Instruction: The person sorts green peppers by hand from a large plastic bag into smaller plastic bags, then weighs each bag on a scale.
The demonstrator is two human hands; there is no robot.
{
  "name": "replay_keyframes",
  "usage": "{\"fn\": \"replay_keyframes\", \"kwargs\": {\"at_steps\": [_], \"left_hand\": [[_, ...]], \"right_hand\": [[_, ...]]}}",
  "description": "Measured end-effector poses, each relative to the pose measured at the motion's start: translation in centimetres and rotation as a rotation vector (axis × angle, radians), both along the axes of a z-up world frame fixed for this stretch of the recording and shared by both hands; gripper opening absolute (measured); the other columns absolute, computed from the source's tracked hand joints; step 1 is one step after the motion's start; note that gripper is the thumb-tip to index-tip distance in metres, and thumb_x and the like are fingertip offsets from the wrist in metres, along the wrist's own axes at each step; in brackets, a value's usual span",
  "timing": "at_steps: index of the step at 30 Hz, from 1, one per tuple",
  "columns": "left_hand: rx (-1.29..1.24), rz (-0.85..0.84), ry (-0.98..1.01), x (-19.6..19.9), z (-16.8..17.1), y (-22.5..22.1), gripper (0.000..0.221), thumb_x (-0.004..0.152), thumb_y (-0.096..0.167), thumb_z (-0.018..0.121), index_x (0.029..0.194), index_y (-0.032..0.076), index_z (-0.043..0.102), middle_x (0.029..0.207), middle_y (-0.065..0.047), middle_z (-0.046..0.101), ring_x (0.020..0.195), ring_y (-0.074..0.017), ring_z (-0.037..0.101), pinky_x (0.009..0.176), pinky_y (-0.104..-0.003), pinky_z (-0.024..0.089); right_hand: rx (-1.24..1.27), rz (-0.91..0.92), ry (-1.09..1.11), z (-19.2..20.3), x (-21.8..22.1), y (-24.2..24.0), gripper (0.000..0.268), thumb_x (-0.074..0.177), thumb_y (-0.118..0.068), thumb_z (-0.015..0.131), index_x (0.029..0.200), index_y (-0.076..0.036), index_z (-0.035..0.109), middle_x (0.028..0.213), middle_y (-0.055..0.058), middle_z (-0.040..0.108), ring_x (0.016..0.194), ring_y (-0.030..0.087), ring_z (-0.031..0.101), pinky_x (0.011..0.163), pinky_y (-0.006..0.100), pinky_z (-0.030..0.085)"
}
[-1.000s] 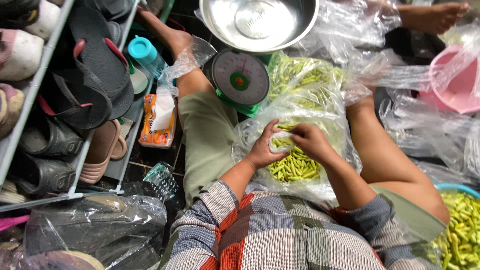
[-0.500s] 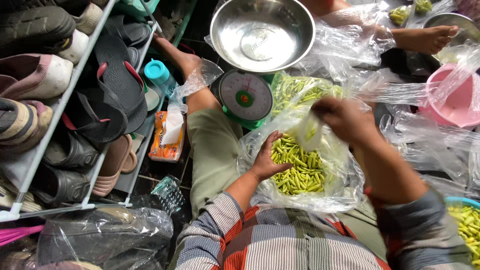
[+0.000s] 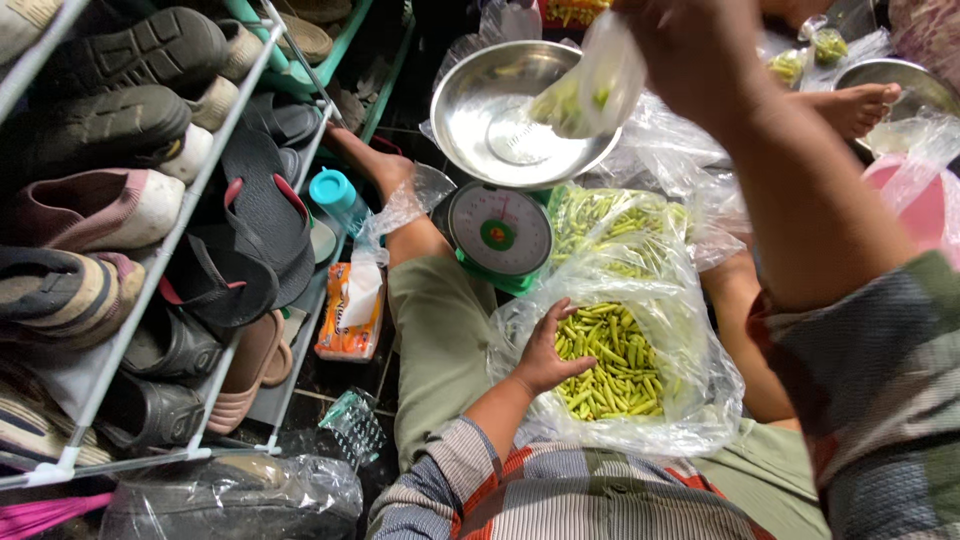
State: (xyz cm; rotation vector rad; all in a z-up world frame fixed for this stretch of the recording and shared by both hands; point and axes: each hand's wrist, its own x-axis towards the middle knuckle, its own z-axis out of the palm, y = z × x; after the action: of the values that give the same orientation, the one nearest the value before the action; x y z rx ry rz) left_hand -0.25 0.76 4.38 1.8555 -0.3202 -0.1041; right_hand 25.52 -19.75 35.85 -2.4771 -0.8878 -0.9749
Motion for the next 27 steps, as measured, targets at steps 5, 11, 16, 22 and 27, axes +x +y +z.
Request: {"fn": "replay_keyframes", "kwargs": {"at_steps": [5, 11, 16, 22, 27], "left_hand": [[-0.021, 0.000, 0.035, 0.0, 0.7, 0.1, 0.099, 0.074, 0.034, 0.084, 0.155, 0.021, 0.030, 0.146, -0.009, 0.056, 0.137, -0.0271, 0.052, 0.111, -0.042, 0.040], [-0.116, 0.042, -0.098, 0.2, -2.6, -0.9, 0.102, 0.063, 0.043, 0.093, 0.153, 0.022, 0.048, 0.132, -0.006, 0.066, 0.125, -0.0259, 0.062, 0.113, -0.042, 0.044], [-0.008, -0.041, -0.107, 0.2, -3.7, -1.1, 0.069, 0.070, 0.036, 0.090, 0.134, 0.025, 0.067, 0.109, -0.003, 0.074, 0.107, -0.0263, 0.070, 0.103, -0.042, 0.051], [0.535, -0.439, -0.061, -0.4, -5.0, -1.6, 0.053, 0.071, 0.039, 0.077, 0.122, 0.026, 0.068, 0.109, -0.011, 0.073, 0.108, -0.0389, 0.069, 0.097, -0.053, 0.054], [0.510, -0.393, 0.009, -0.1, -6.2, -1.0, 0.065, 0.073, 0.036, 0.076, 0.134, 0.018, 0.062, 0.120, -0.015, 0.068, 0.113, -0.0422, 0.066, 0.103, -0.053, 0.052]], "right_hand": [[0.220, 0.334, 0.189, -4.3, -6.4, 2.3, 0.008, 0.108, 0.004, 0.069, 0.104, -0.002, 0.066, 0.100, 0.013, 0.067, 0.083, 0.028, 0.060, 0.073, 0.040, 0.048], [0.724, 0.139, 0.566, -17.7, -18.3, 0.0, 0.004, 0.100, -0.007, 0.071, 0.103, -0.005, 0.073, 0.087, 0.014, 0.065, 0.081, 0.029, 0.063, 0.082, 0.041, 0.051], [0.595, -0.083, 1.130, -34.8, -29.0, -0.6, 0.022, 0.090, -0.018, 0.073, 0.099, 0.001, 0.074, 0.087, 0.029, 0.073, 0.090, 0.050, 0.070, 0.083, 0.057, 0.052], [0.181, -0.066, 1.318, -33.1, -30.3, 0.9, 0.024, 0.092, -0.034, 0.068, 0.095, -0.010, 0.067, 0.092, 0.022, 0.074, 0.094, 0.050, 0.068, 0.079, 0.059, 0.053], [0.216, -0.112, 1.359, -35.9, -29.9, 0.7, 0.025, 0.092, -0.041, 0.068, 0.097, -0.016, 0.072, 0.093, 0.015, 0.077, 0.095, 0.042, 0.071, 0.080, 0.053, 0.055]]}}
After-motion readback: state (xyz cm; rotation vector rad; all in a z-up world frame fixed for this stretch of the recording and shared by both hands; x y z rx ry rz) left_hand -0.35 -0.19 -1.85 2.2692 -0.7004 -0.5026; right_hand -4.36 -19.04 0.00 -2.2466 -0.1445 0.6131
